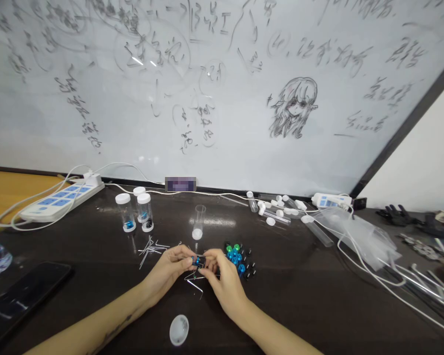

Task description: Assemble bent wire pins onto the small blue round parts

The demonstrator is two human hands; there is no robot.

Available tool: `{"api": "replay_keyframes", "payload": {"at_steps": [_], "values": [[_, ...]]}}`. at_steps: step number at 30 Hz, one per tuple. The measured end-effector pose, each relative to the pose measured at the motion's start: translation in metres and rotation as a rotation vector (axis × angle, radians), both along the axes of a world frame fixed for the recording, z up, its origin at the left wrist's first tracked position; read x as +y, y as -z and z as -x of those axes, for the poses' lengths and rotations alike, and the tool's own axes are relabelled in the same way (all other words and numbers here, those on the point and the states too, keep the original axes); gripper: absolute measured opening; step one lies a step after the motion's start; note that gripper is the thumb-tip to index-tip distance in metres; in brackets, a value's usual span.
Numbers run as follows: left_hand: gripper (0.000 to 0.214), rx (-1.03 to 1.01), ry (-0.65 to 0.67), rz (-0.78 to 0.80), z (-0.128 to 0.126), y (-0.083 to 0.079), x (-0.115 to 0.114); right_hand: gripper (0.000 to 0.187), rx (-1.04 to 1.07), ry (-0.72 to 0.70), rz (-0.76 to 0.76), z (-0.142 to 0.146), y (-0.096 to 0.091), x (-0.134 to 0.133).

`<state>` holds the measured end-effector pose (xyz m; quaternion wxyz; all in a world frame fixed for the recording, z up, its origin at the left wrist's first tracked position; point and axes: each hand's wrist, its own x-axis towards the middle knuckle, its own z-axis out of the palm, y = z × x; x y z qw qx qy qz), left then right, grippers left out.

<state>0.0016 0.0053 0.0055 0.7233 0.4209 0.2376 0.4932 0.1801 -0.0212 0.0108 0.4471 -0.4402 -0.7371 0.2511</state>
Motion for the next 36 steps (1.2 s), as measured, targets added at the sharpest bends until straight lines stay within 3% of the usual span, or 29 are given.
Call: {"api": "replay_keyframes", "payload": {"at_steps": [5, 13, 15, 20, 24, 27, 29, 33, 36], "values": [[0.012, 0.009, 0.029, -0.017, 0.0005, -0.0018, -0.0011, 0.006, -0.024, -0.027, 0.058, -0.0032, -0.0024, -0.0022], [0.014, 0.043, 0.058, -0.022, -0.0002, -0.0024, -0.0030, 0.036, -0.070, -0.102, 0.158, -0.0042, 0.0023, -0.0004], [0.014, 0.042, 0.062, -0.023, -0.0001, -0.0020, -0.0024, 0.034, -0.089, -0.093, 0.135, -0.0039, 0.0020, -0.0008], [0.013, 0.043, 0.054, -0.011, 0.0005, -0.0009, -0.0010, 0.005, -0.125, -0.005, -0.068, -0.0026, -0.0010, -0.0045], [0.014, 0.033, 0.067, -0.017, 0.0005, -0.0024, -0.0022, 0.010, -0.128, -0.018, -0.055, -0.0028, -0.0033, -0.0053], [0.015, 0.035, 0.096, -0.021, 0.0003, -0.0038, -0.0033, 0.030, -0.176, -0.069, 0.025, -0.0034, -0.0048, -0.0045], [0.015, 0.038, 0.097, -0.016, 0.0002, -0.0040, -0.0033, 0.034, -0.201, -0.072, 0.028, -0.0034, -0.0045, -0.0042], [0.015, 0.041, 0.062, -0.020, 0.0004, -0.0030, -0.0025, 0.010, -0.195, 0.024, -0.060, -0.0027, -0.0019, -0.0046], [0.014, 0.043, 0.057, -0.019, 0.0007, -0.0022, -0.0025, 0.009, -0.165, 0.033, -0.051, -0.0027, -0.0017, -0.0045]]}}
